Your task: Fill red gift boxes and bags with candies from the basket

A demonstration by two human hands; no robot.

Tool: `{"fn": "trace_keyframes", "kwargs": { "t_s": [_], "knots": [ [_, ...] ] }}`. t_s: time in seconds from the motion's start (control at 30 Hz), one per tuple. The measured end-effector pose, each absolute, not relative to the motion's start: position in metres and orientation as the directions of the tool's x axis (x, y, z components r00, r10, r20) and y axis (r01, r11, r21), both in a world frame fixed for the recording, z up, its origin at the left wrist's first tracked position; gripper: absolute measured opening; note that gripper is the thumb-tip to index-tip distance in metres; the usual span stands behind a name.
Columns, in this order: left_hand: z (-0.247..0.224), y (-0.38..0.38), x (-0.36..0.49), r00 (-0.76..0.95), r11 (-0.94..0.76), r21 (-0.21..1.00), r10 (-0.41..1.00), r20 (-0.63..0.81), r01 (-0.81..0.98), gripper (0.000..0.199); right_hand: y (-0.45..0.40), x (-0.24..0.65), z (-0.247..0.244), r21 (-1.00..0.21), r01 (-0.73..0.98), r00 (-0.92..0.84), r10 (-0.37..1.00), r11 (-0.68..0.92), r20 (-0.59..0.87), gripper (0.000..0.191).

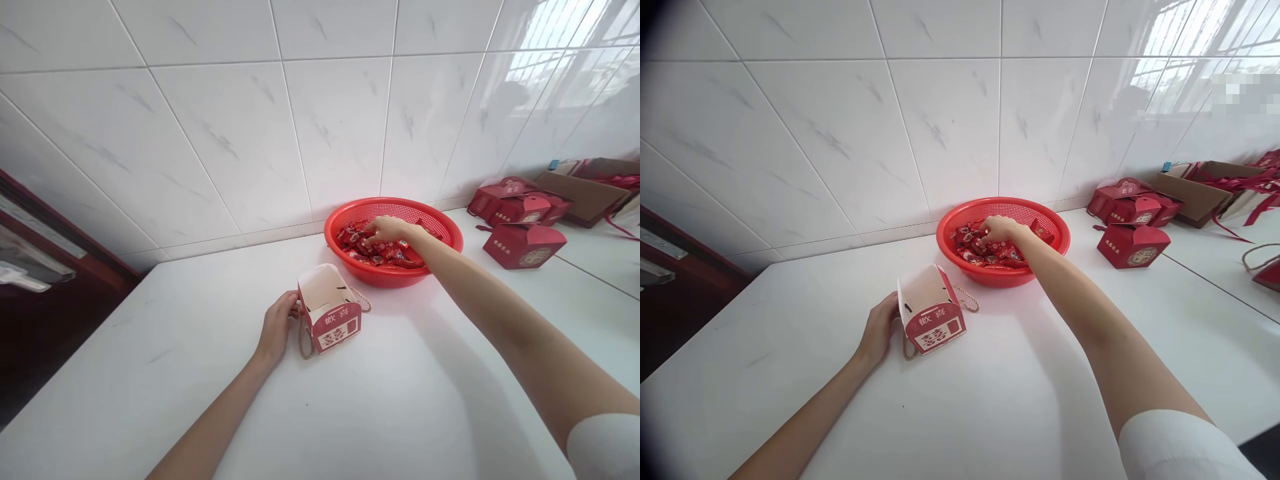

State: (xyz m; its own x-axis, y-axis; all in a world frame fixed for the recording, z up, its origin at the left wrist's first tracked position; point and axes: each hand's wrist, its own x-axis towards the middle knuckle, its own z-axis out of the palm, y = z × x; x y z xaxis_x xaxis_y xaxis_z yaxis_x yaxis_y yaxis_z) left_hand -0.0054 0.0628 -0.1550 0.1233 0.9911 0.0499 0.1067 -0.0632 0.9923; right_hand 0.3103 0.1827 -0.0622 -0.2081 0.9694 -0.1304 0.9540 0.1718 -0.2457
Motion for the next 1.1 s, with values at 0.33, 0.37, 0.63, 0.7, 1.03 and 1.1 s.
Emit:
{"fn": "trace_keyframes", "kwargs": {
  "t_s": [0.33, 0.37, 0.63, 0.7, 1.03, 1.1],
  "knots": [
    [-0.1575, 0.0636, -0.006, 0.135, -0.064, 0.992, 0.99, 0.048, 0.112, 0.031, 0.1823, 0.3191, -0.0665, -0.442, 0.888, -0.108, 0.991, 0.129, 0.074, 0.041],
    [-0.1572, 0.0633, -0.0061, 0.139, -0.064, 0.991, 0.989, 0.048, 0.113, 0.031, 0.1816, 0.319, -0.0665, -0.463, 0.877, -0.096, 0.991, 0.127, 0.091, 0.042],
    [-0.1602, 0.0636, -0.0074, 0.146, -0.056, 0.992, 0.989, 0.038, 0.116, 0.033, 0.1754, 0.3149, -0.0646, -0.514, 0.852, -0.043, 0.991, 0.101, 0.123, 0.04],
    [-0.1617, 0.0639, -0.0078, 0.144, -0.058, 0.991, 0.989, 0.04, 0.121, 0.033, 0.1747, 0.3144, -0.0646, -0.502, 0.859, -0.042, 0.99, 0.104, 0.133, 0.04],
    [-0.1626, 0.0636, -0.0078, 0.144, -0.086, 0.985, 0.987, 0.065, 0.148, 0.034, 0.1774, 0.3154, -0.0667, -0.449, 0.884, -0.05, 0.981, 0.132, 0.189, 0.027],
    [-0.1627, 0.0634, -0.0078, 0.143, -0.089, 0.985, 0.987, 0.067, 0.151, 0.035, 0.176, 0.3136, -0.0659, -0.438, 0.887, -0.076, 0.98, 0.15, 0.182, 0.04]
  ]
}}
